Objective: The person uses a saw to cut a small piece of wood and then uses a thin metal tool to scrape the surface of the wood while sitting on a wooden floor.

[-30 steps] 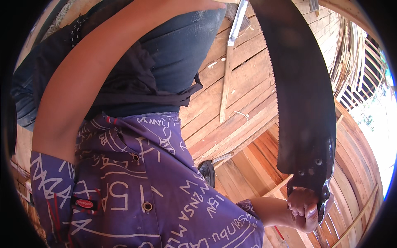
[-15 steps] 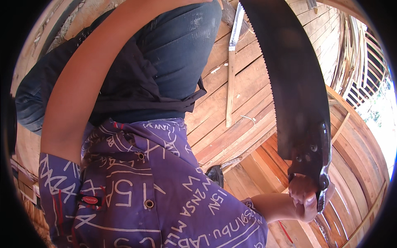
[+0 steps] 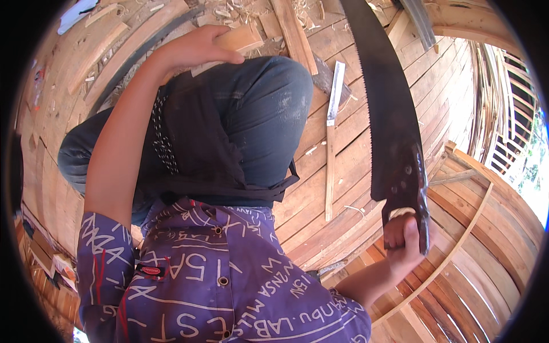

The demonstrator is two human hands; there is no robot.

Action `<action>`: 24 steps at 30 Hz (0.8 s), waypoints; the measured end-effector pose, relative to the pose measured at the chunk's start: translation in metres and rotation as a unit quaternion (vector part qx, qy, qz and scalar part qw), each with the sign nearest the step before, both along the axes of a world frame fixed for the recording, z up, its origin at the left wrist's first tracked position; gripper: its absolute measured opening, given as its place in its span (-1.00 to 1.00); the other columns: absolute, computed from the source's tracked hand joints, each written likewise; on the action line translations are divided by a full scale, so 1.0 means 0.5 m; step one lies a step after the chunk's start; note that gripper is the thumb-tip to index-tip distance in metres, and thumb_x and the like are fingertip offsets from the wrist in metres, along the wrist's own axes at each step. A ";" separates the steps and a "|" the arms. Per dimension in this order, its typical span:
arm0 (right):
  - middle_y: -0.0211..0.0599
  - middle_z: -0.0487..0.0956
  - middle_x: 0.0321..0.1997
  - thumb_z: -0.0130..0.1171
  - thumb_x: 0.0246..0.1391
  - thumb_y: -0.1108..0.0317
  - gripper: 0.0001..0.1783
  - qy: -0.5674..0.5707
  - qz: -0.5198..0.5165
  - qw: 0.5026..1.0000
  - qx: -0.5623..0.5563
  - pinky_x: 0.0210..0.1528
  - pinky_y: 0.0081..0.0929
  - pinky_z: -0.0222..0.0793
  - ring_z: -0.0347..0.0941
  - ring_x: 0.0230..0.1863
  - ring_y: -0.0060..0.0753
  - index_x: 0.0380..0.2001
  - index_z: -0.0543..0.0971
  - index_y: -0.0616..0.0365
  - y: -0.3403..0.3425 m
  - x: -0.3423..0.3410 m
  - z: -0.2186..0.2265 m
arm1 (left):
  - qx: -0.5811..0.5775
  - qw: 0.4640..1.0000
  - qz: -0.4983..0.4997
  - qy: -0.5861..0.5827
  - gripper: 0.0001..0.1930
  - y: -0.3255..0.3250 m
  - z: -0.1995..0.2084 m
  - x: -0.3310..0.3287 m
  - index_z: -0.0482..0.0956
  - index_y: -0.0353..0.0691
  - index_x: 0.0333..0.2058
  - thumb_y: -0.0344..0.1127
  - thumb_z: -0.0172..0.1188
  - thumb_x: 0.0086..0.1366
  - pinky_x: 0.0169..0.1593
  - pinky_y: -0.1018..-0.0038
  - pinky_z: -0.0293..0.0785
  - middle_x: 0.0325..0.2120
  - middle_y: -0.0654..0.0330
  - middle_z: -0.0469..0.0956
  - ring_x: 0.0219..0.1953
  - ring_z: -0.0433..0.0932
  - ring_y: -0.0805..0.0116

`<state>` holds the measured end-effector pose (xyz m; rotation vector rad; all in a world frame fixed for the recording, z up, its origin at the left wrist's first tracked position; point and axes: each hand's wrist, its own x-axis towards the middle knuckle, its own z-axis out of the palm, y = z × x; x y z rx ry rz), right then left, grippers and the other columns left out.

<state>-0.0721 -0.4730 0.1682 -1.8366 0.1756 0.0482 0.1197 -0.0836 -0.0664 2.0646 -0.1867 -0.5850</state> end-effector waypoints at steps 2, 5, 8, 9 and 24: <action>-0.51 0.15 -0.77 0.12 0.20 0.36 -0.69 -0.008 -0.071 0.994 -0.083 -0.74 -0.59 -0.07 0.04 -0.79 -0.64 -0.59 0.32 0.16 -0.021 0.046 -0.078 | 0.094 0.983 0.074 -0.136 -0.33 0.022 0.041 -0.028 0.56 -0.23 -0.01 0.08 0.45 -0.03 -0.04 0.25 0.48 -0.14 -0.03 0.62 -0.15 0.61 0.04; -0.54 0.30 -0.75 0.21 0.19 0.30 -0.64 -0.039 -0.073 0.940 -0.331 -0.62 -0.54 -0.06 0.09 -0.67 -0.68 -0.65 0.44 0.21 -0.057 0.107 -0.220 | 0.163 0.923 0.133 -0.321 -0.51 0.057 0.072 -0.060 0.55 -0.11 -0.08 -0.08 0.43 0.03 -0.10 0.23 0.50 -0.24 0.11 0.62 -0.23 0.58 0.02; -0.27 0.28 -0.77 0.24 0.18 0.26 -0.62 -0.101 -0.079 0.886 -0.446 -0.63 -0.38 0.10 0.18 -0.69 -0.58 -0.61 0.47 0.30 -0.098 0.117 -0.329 | 0.199 0.873 0.138 -0.422 -0.62 0.076 0.102 -0.083 0.52 -0.11 -0.15 -0.30 0.39 0.02 -0.10 0.27 0.50 -0.22 0.16 0.58 -0.20 0.57 0.06; -0.22 0.32 -0.76 0.24 0.19 0.22 -0.60 -0.074 -0.079 0.874 -0.473 -0.62 -0.35 0.13 0.23 -0.69 -0.49 -0.59 0.50 0.32 -0.125 0.112 -0.367 | 0.201 0.861 0.146 -0.444 -0.60 0.087 0.103 -0.089 0.52 -0.10 -0.15 -0.36 0.38 -0.02 -0.07 0.26 0.49 -0.21 0.16 0.57 -0.19 0.57 0.09; 0.08 0.54 -0.02 0.19 0.01 0.36 -0.61 0.151 0.203 0.727 -0.638 0.07 -0.06 0.40 0.45 0.04 0.15 -0.08 0.45 0.26 -0.293 0.073 -0.614 | 0.201 0.846 0.172 -0.462 -0.54 0.185 0.102 -0.132 0.40 -0.26 -0.09 -0.54 0.21 -0.04 -0.04 0.19 0.40 -0.18 -0.01 0.52 -0.09 0.48 -0.10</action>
